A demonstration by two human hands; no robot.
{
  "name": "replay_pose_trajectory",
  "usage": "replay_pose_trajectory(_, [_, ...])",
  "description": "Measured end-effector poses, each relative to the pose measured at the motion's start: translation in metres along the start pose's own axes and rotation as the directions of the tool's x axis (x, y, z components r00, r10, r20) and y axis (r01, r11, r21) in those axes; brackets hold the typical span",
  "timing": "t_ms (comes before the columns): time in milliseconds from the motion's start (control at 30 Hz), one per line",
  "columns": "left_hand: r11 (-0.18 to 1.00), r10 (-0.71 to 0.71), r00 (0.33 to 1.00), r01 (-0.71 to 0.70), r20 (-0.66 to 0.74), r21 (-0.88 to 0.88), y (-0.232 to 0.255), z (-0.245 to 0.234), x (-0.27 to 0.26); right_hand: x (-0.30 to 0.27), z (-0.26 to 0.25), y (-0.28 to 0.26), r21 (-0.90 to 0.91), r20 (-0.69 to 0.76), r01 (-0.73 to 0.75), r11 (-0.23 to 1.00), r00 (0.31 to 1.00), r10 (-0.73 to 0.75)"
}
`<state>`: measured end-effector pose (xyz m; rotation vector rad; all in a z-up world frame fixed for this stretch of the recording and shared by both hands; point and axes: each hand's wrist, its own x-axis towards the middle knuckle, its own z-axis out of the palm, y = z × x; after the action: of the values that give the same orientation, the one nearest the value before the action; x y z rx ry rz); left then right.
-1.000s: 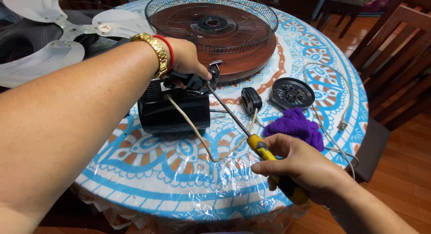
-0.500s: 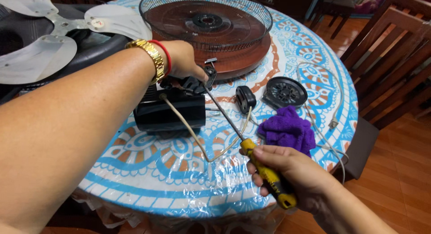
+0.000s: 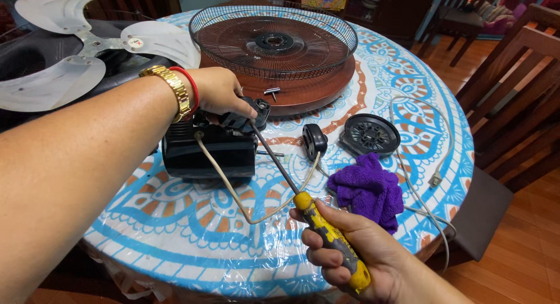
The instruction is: The person disassembles an electric fan motor housing on a table. They use a screwdriver to remove screws, separate the motor casing, and wipe the exterior with a purple cloth. The person then removes the motor core from the housing and places the parts on the table.
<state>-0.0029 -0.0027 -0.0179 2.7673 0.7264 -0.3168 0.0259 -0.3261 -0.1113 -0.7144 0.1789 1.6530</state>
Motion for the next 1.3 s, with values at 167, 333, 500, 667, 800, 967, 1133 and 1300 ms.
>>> replay_pose_trajectory(167, [0.996,-0.080,0.997,0.079,-0.009,-0.037,0.005,-0.001,-0.004,0.001,0.001,-0.006,-0.805,-0.157,0.161,0.570,0.870,-0.467])
replay_pose_trajectory(333, [0.994,-0.092,0.995,0.090,-0.027,-0.067,0.005,0.000,-0.008,0.004,0.004,0.003,-0.962,-0.152,0.054,0.269,0.713,-0.685])
replay_pose_trajectory(500, [1.000,-0.020,1.000,0.020,-0.023,-0.008,0.002,0.003,-0.010,0.001,-0.006,-0.001,-0.510,-0.210,0.177,0.842,0.924,-0.321])
replay_pose_trajectory(667, [0.997,-0.072,0.995,0.072,-0.067,-0.001,0.003,0.007,-0.008,-0.003,-0.011,-0.011,-0.154,-0.002,0.118,0.981,0.993,-0.120])
replay_pose_trajectory(800, [0.995,-0.103,0.989,0.101,-0.108,-0.024,0.002,0.007,-0.006,-0.009,-0.002,-0.013,-0.611,-0.298,0.015,0.792,0.922,-0.248])
replay_pose_trajectory(967, [0.989,-0.133,0.986,0.125,-0.104,-0.079,0.000,0.005,-0.004,-0.008,0.001,0.003,-0.965,-0.156,0.038,0.258,0.711,-0.686])
replay_pose_trajectory(1133, [0.983,-0.150,0.984,0.138,-0.100,-0.120,0.000,0.005,-0.005,-0.005,-0.010,0.006,-0.961,0.264,0.058,-0.272,0.492,-0.830])
replay_pose_trajectory(1300, [0.980,-0.153,0.978,0.131,-0.145,-0.148,0.003,0.009,-0.002,-0.001,-0.013,0.000,-0.829,-0.171,0.194,0.524,0.805,-0.568])
